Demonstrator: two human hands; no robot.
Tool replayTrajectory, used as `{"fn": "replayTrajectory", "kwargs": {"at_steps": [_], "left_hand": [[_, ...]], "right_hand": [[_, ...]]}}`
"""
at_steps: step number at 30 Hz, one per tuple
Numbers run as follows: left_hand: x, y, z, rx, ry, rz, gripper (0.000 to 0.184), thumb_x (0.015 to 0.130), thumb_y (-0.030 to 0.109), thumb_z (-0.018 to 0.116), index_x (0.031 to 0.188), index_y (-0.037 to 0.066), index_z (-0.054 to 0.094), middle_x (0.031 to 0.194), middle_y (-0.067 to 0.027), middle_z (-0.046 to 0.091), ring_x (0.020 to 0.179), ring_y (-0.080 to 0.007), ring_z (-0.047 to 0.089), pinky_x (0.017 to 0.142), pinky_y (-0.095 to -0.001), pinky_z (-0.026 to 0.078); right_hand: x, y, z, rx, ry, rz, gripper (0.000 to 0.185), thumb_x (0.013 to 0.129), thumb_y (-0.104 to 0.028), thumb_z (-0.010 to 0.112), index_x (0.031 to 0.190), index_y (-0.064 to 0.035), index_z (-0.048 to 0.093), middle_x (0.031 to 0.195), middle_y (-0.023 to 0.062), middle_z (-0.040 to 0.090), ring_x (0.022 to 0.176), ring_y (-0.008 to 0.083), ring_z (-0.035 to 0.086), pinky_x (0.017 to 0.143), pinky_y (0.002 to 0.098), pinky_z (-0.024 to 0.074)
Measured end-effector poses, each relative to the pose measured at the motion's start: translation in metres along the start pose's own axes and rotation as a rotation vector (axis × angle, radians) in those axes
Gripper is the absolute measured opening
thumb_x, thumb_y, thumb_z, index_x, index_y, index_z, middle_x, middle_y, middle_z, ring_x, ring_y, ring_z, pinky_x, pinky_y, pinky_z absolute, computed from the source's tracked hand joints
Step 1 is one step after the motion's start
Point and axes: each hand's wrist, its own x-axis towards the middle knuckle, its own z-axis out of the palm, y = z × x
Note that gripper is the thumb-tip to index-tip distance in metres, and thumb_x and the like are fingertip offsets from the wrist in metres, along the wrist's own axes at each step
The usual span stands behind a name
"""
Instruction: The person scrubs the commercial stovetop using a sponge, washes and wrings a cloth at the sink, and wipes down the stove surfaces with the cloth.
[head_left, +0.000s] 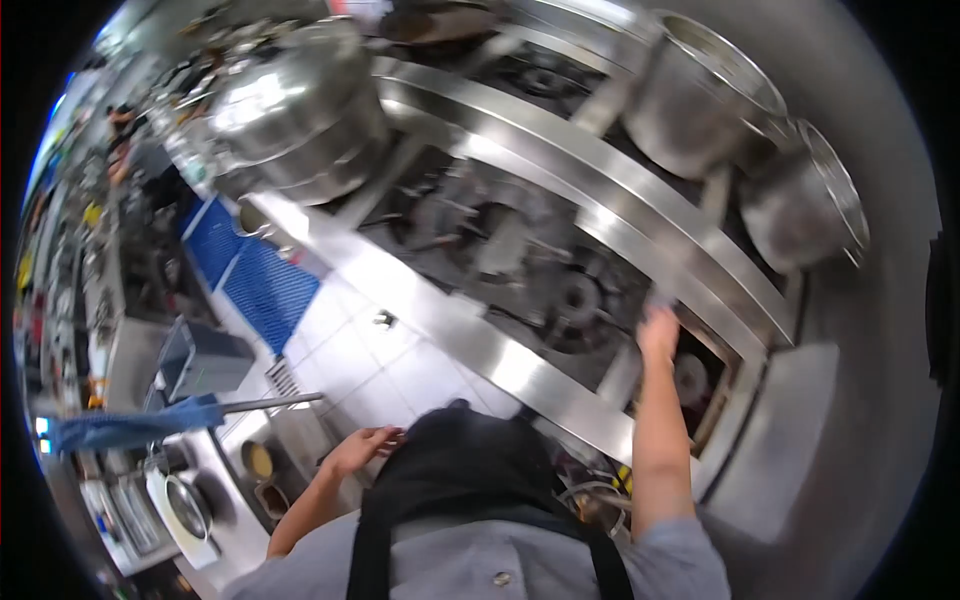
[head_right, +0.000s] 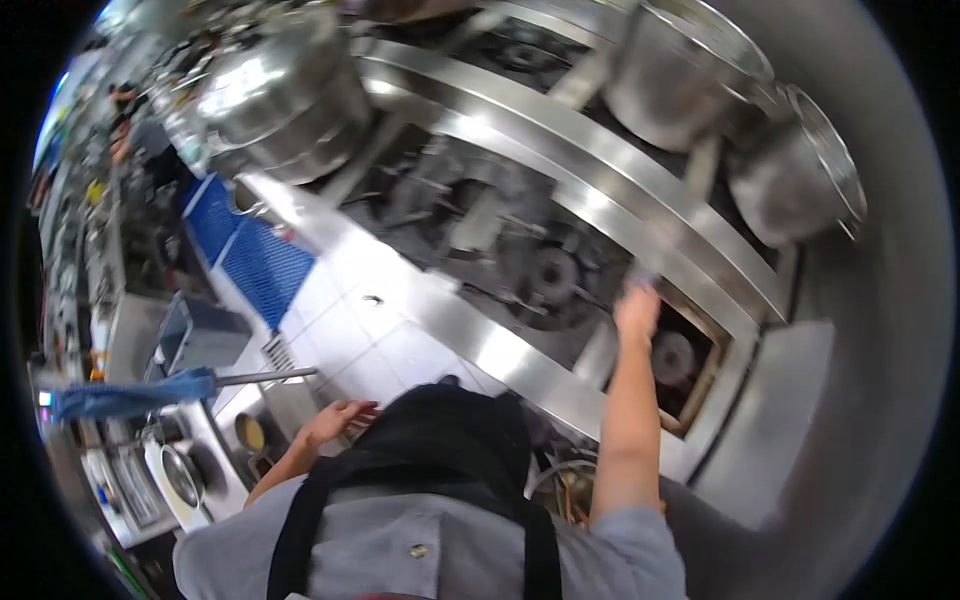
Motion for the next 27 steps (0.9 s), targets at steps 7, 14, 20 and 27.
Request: {"fn": "replayTrajectory", "kwargs": {"at_steps": [7,14,20,27], "left_hand": [[0.011,0.021,-0.082,0.217,-0.031,0.251,0.065,0.103,0.057,0.041,0.143,0.009,0.053,0.134,-0.0096,0.063,0.114,-0.026,0.063,0.099,-0.0378,0.05],[0.008,0.022,-0.09,0.003,-0.059,0.499,0.068,0.103,0.058,0.038,0.144,0.005,0.051,0.132,-0.0113,0.063,0.116,-0.026,0.062,0.101,-0.0396,0.048],[-0.008,-0.004,-0.011,0.019,-0.149,0.533,0.058,0.105,0.051,0.041,0.144,0.009,0.052,0.128,-0.0106,0.064,0.111,-0.0205,0.062,0.1,-0.0346,0.048],[-0.047,0.001,0.084,0.472,-0.185,0.769,0.041,0.104,0.04,0.046,0.115,0.006,0.066,0.092,-0.0117,0.069,0.086,-0.0218,0.065,0.082,-0.0357,0.051]], "right_hand": [[-0.18,-0.081,-0.009,-0.011,-0.003,0.215,0.032,0.074,-0.003,0.066,0.105,0.0011,0.071,0.119,0.0242,0.061,0.113,0.0441,0.056,0.103,0.049,0.0431],[-0.271,-0.123,-0.046,0.121,-0.11,0.308,0.026,0.073,0.002,0.062,0.095,-0.0023,0.076,0.105,0.0248,0.065,0.104,0.0439,0.06,0.097,0.0492,0.0466],[-0.329,-0.14,-0.086,0.104,-0.258,0.221,0.026,0.074,0.002,0.063,0.093,-0.0074,0.077,0.095,0.0248,0.068,0.095,0.0423,0.066,0.086,0.0459,0.0522],[-0.428,-0.195,-0.114,0.47,-0.124,-0.018,0.029,0.076,-0.003,0.067,0.104,-0.0061,0.073,0.1,0.0193,0.065,0.097,0.0386,0.063,0.087,0.044,0.0504]]}}
